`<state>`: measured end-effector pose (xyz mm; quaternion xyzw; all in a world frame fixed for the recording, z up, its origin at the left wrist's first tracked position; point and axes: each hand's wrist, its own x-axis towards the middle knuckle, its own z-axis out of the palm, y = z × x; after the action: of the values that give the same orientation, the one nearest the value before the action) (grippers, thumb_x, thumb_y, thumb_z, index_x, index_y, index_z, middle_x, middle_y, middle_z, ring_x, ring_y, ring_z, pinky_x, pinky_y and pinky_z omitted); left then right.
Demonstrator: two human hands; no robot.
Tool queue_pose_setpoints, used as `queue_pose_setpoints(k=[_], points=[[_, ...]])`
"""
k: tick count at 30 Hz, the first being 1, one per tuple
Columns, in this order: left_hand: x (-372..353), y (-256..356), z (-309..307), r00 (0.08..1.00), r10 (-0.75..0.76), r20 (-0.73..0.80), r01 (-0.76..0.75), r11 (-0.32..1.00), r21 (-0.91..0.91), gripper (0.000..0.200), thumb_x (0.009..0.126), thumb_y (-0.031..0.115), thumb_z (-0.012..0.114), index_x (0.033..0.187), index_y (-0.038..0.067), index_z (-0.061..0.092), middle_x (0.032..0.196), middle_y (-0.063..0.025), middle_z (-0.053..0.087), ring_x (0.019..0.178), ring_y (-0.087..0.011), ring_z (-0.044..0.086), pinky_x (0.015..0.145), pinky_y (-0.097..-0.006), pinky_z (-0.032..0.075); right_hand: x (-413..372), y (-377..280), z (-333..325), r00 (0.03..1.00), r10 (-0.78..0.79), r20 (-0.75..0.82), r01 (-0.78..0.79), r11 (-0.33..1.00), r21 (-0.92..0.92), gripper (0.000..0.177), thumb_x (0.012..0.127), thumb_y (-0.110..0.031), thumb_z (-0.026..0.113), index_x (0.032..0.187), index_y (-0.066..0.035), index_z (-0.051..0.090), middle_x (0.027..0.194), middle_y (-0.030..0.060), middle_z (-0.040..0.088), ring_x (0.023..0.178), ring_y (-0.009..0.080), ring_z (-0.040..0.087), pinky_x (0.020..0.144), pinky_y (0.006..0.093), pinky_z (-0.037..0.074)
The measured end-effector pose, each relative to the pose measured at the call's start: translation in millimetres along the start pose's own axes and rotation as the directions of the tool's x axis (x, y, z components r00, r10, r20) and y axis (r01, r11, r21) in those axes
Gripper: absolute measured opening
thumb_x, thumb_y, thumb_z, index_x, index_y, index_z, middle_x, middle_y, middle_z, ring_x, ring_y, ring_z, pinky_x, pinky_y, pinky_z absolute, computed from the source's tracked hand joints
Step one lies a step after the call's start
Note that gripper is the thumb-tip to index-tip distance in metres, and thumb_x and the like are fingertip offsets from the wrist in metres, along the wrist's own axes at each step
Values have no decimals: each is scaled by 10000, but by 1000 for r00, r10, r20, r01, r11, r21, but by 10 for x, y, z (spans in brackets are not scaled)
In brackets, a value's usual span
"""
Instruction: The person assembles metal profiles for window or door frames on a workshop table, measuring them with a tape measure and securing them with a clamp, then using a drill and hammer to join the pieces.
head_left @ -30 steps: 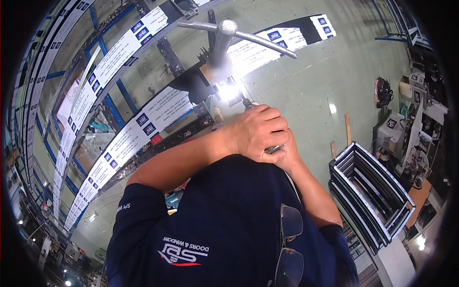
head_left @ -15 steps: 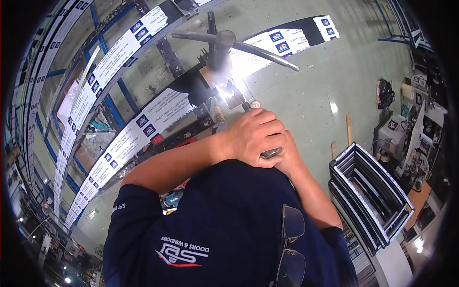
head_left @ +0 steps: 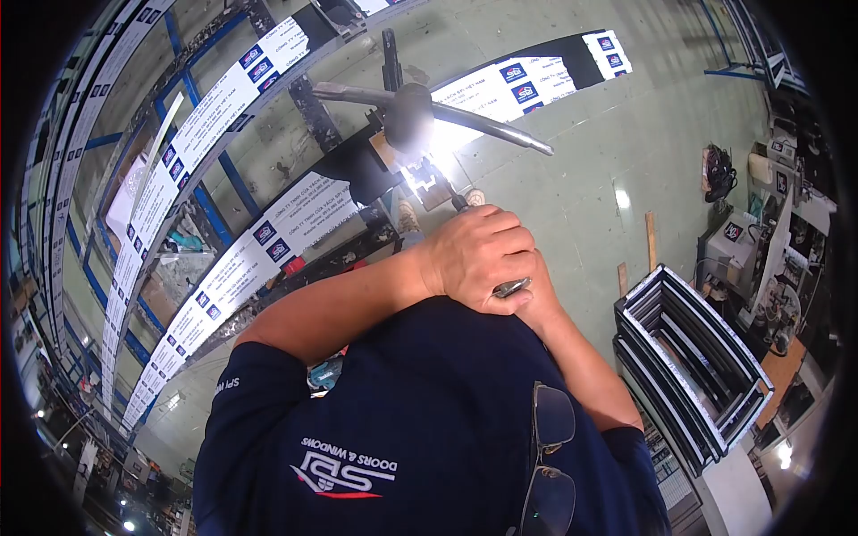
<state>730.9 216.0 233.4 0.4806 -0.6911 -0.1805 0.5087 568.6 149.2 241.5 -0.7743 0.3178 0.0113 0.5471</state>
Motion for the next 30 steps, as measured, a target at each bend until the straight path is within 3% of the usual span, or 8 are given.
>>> queue_pose_setpoints(k=[5,7,11,13,20,22,30], points=[[4,-20,35,999,8,-37,-7,1000,13,235,681,308,722,726,108,606,808,-28,581,768,-228,557,699,-365,452,7,-23,-4,999,30,17,-31,1000,6,228,781,-192,693,973,-70,674,929,127,721,883,354,702,711,401,550],[-2,-21,28,999,9,-31,-8,1000,11,236,678,306,725,729,107,607,810,-28,581,767,-228,556,698,-365,452,0,59,62,998,50,-49,-44,992,115,221,775,-185,695,962,-68,676,926,127,722,875,352,703,709,397,549],[-3,-16,29,999,7,-36,-7,1000,3,236,671,300,729,737,106,612,811,-27,579,763,-230,553,694,-366,450,2,40,55,998,20,-57,-14,993,117,208,768,-177,694,944,-67,680,918,127,723,869,351,703,708,396,550],[-15,-10,5,1000,-2,-9,2,1000,-4,243,666,285,735,757,98,609,845,-36,592,786,-235,566,707,-367,456,11,-53,-2,1000,8,17,-9,1000,5,195,763,-167,692,930,-67,683,910,126,723,865,350,704,704,393,550],[-13,-11,-16,1000,-6,23,6,1000,-15,254,661,268,748,770,89,604,880,-47,610,805,-240,579,714,-366,460,0,-6,40,1000,-23,-7,23,999,29,196,754,-156,693,928,-68,681,906,124,724,865,348,704,704,391,551],[-9,-9,-21,1000,-6,24,6,1000,-18,254,659,267,748,766,89,603,879,-48,611,803,-241,580,714,-367,461,5,50,94,998,25,-59,-18,993,116,193,752,-152,694,923,-65,679,892,122,721,850,345,702,696,388,547],[12,-7,-19,1000,-8,6,8,1000,-21,246,649,258,746,753,88,602,877,-51,615,798,-245,586,711,-370,464,-4,46,77,998,23,-56,-17,994,107,172,751,-148,694,897,-60,671,864,119,713,814,339,694,674,378,535]])
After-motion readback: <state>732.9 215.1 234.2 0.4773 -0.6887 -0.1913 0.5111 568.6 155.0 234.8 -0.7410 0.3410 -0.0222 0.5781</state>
